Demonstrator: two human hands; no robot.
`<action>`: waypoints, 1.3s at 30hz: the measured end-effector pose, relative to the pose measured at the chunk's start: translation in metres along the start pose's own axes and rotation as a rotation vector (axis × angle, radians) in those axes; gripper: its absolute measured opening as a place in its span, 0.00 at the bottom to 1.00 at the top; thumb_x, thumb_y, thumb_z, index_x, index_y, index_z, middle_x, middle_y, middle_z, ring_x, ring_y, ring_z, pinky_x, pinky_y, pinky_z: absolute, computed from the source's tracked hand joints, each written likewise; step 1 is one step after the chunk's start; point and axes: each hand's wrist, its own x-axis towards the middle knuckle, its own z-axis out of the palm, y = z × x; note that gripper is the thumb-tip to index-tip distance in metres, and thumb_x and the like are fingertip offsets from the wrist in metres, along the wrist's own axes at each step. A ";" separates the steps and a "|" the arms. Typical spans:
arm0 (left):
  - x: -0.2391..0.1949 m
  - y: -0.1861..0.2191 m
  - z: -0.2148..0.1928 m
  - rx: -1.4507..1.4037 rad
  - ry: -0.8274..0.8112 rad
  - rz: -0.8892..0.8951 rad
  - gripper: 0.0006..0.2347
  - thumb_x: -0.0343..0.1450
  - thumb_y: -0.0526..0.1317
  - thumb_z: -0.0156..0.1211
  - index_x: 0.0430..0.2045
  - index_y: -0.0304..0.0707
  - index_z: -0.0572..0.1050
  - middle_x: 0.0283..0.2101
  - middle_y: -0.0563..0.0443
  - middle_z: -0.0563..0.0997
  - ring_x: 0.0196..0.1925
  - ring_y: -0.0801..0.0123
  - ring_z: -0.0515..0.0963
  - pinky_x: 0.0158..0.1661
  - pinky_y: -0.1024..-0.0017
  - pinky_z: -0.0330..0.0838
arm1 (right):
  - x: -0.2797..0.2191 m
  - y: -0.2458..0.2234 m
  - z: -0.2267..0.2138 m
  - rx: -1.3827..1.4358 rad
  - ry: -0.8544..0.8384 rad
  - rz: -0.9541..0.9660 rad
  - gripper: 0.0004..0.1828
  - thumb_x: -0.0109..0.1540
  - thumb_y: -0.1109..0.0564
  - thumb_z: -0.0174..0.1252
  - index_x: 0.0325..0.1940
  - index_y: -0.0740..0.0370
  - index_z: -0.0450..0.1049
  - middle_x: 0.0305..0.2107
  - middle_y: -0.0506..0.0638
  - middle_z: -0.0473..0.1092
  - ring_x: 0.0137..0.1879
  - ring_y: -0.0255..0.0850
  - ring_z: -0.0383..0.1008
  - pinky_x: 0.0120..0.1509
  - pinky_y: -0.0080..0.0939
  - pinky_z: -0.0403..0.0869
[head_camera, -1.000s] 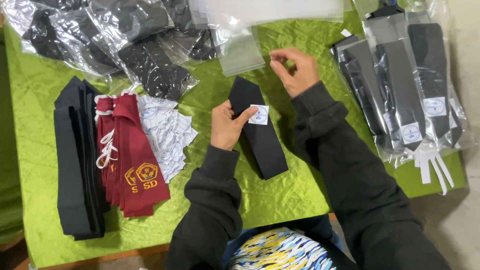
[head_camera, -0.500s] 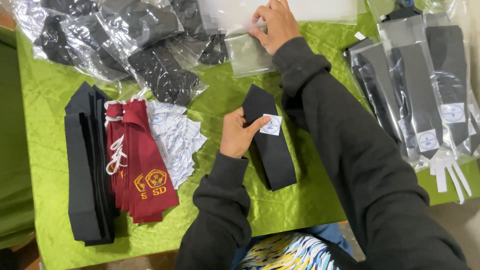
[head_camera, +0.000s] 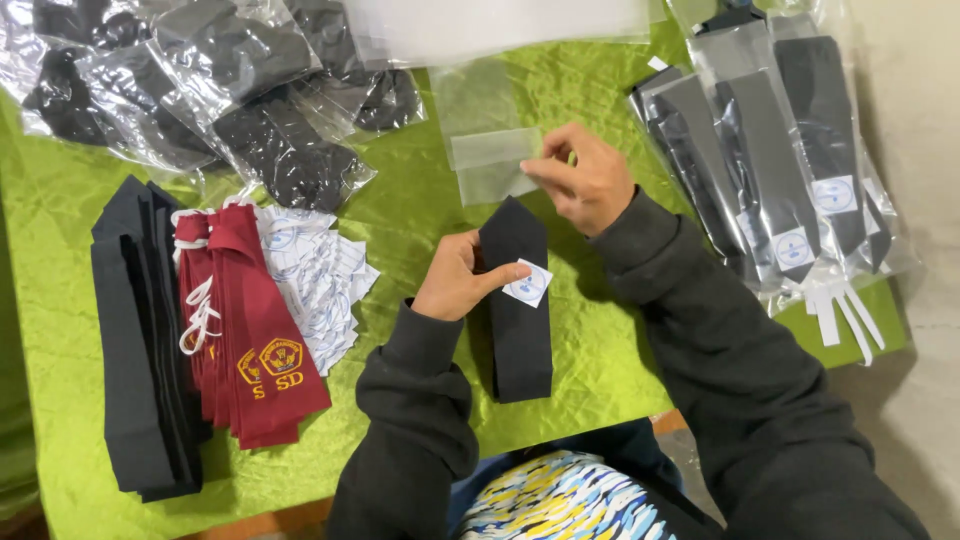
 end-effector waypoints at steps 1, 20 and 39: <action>-0.001 0.003 0.002 0.007 -0.005 0.002 0.11 0.66 0.36 0.78 0.32 0.27 0.82 0.32 0.43 0.85 0.34 0.76 0.77 0.32 0.75 0.78 | -0.015 0.001 0.004 -0.003 0.009 0.002 0.08 0.71 0.63 0.61 0.46 0.49 0.81 0.41 0.46 0.65 0.37 0.44 0.71 0.39 0.46 0.76; -0.020 -0.032 0.002 0.066 -0.044 0.078 0.32 0.61 0.33 0.82 0.60 0.30 0.72 0.55 0.37 0.81 0.58 0.63 0.77 0.56 0.64 0.77 | -0.076 -0.030 0.001 0.086 -0.177 0.127 0.17 0.71 0.45 0.51 0.59 0.48 0.78 0.60 0.48 0.70 0.67 0.58 0.64 0.70 0.62 0.63; -0.006 -0.017 0.000 0.027 0.122 0.120 0.26 0.68 0.34 0.75 0.61 0.31 0.71 0.57 0.36 0.81 0.62 0.57 0.78 0.58 0.59 0.78 | -0.067 -0.046 -0.004 0.853 -0.023 0.629 0.15 0.67 0.54 0.66 0.54 0.65 0.79 0.34 0.53 0.78 0.29 0.35 0.78 0.28 0.30 0.77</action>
